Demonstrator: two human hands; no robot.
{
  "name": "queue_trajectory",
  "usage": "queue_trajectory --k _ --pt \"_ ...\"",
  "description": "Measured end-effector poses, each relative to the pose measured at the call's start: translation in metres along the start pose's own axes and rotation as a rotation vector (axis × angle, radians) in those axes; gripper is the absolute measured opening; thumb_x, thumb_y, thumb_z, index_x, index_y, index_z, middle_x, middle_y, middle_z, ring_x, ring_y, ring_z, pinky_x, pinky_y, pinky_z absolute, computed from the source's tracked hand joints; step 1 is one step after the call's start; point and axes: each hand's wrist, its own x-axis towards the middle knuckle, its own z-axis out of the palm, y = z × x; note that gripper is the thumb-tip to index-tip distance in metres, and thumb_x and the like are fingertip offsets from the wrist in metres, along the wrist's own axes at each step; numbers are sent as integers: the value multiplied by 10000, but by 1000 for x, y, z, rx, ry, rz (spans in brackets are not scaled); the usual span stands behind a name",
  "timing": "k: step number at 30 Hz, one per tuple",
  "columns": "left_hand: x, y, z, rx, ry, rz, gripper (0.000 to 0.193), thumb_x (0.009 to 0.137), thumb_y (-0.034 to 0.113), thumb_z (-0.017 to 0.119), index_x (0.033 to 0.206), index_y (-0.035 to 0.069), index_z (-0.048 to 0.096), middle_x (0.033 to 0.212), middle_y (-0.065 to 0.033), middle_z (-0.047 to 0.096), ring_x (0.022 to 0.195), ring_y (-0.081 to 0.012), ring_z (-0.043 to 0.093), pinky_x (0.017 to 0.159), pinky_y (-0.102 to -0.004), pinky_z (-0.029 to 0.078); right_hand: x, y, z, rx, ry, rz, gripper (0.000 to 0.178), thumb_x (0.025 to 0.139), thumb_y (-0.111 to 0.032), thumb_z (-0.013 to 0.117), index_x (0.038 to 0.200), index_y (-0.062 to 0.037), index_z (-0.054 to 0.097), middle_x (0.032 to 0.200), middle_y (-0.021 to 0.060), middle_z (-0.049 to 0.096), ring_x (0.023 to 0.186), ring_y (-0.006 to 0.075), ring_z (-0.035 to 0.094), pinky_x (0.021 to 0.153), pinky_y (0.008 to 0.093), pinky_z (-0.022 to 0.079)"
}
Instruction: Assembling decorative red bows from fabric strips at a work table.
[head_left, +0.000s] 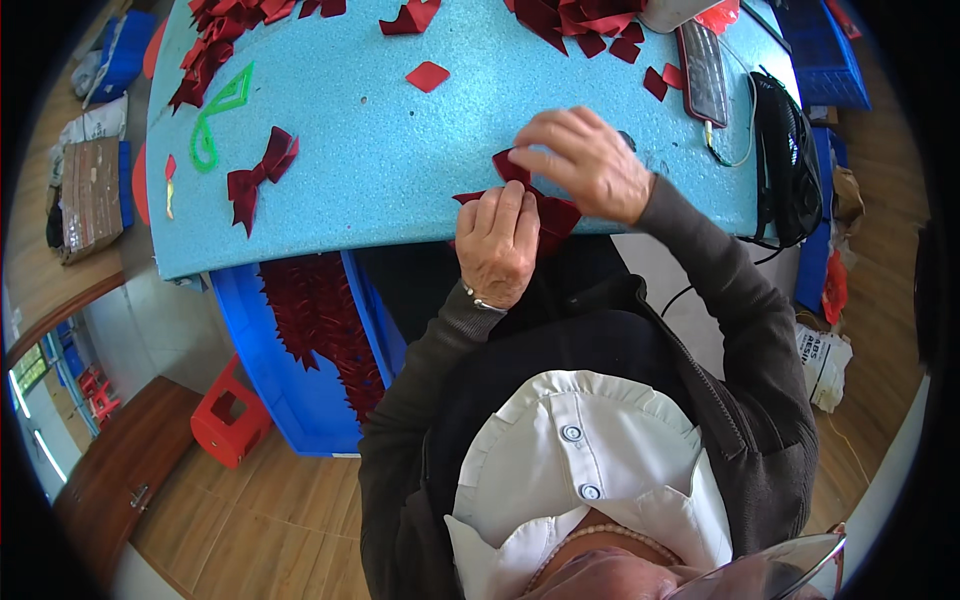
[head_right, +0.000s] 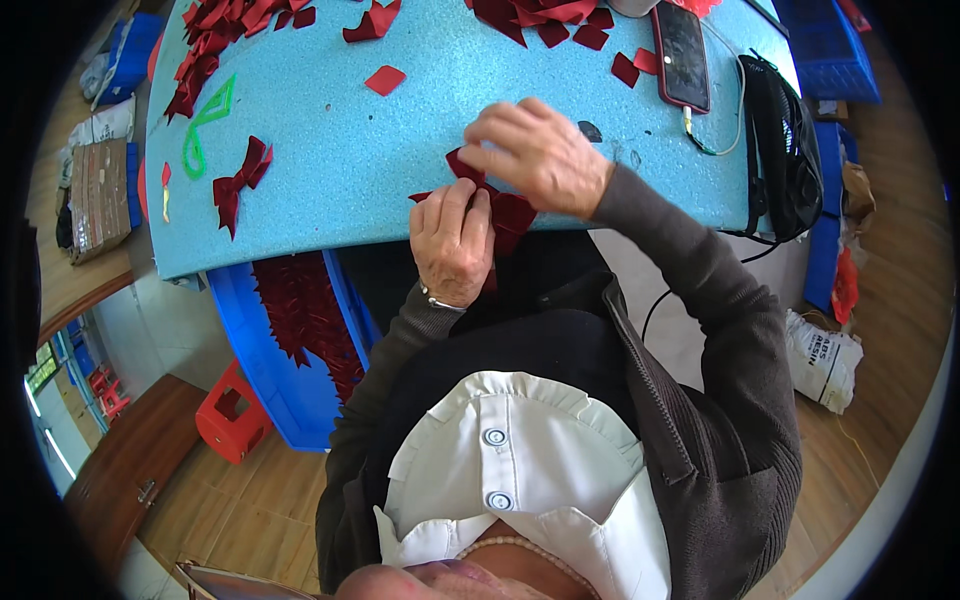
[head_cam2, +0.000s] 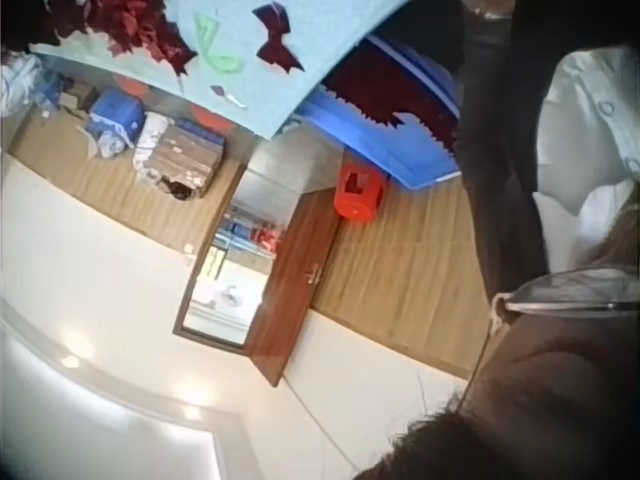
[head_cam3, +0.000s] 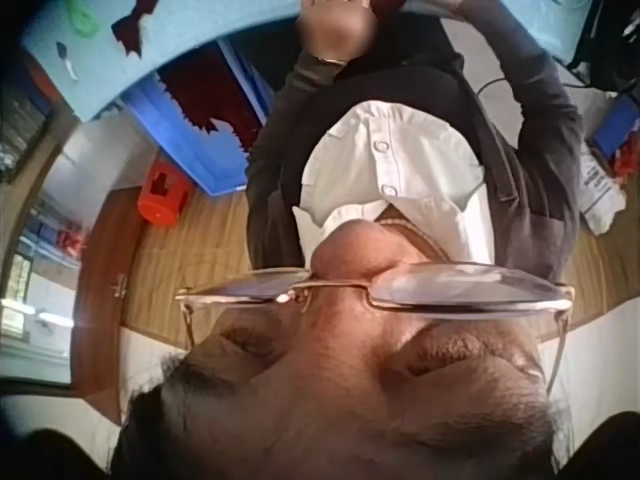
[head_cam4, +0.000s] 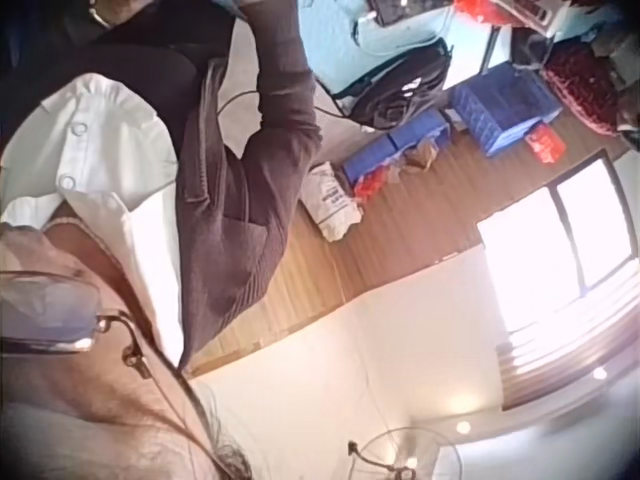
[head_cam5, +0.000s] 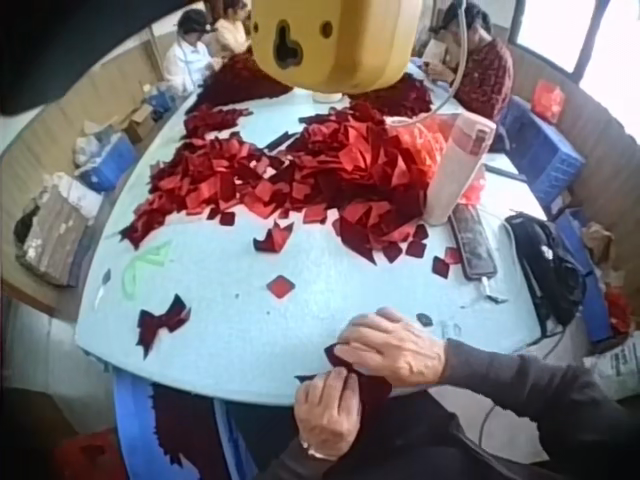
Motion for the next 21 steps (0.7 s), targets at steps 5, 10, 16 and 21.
queue_trajectory --k 5,10,16,21 --pt "2 -13 -3 20 6 -18 148 755 51 643 883 -24 639 969 -120 600 872 -231 583 676 -340 430 6 -23 -3 68 -48 -39 440 769 -72 592 1206 -28 557 1267 124 556 1242 269 491 977 422 401" --pt "0 -44 3 12 29 -16 144 757 50 648 882 -19 636 959 -108 596 869 -226 584 667 -342 431 20 -6 35 -16 -103 59 505 778 -72 588 1278 -33 528 1376 110 502 1336 236 415 1052 443 349" --pt "-9 -71 5 -1 10 -40 150 750 51 656 885 -12 635 925 -92 586 854 -229 578 653 -341 431 40 4 55 -35 -132 116 508 806 -80 571 1309 -42 514 1406 96 477 1363 224 375 1082 450 322" --pt "-16 -74 -3 -19 -15 -95 208 730 16 681 933 -12 644 912 -101 572 850 -261 570 699 -373 438 50 -12 61 102 -131 29 489 810 -63 576 1295 -36 521 1385 113 491 1345 242 387 1064 441 340"
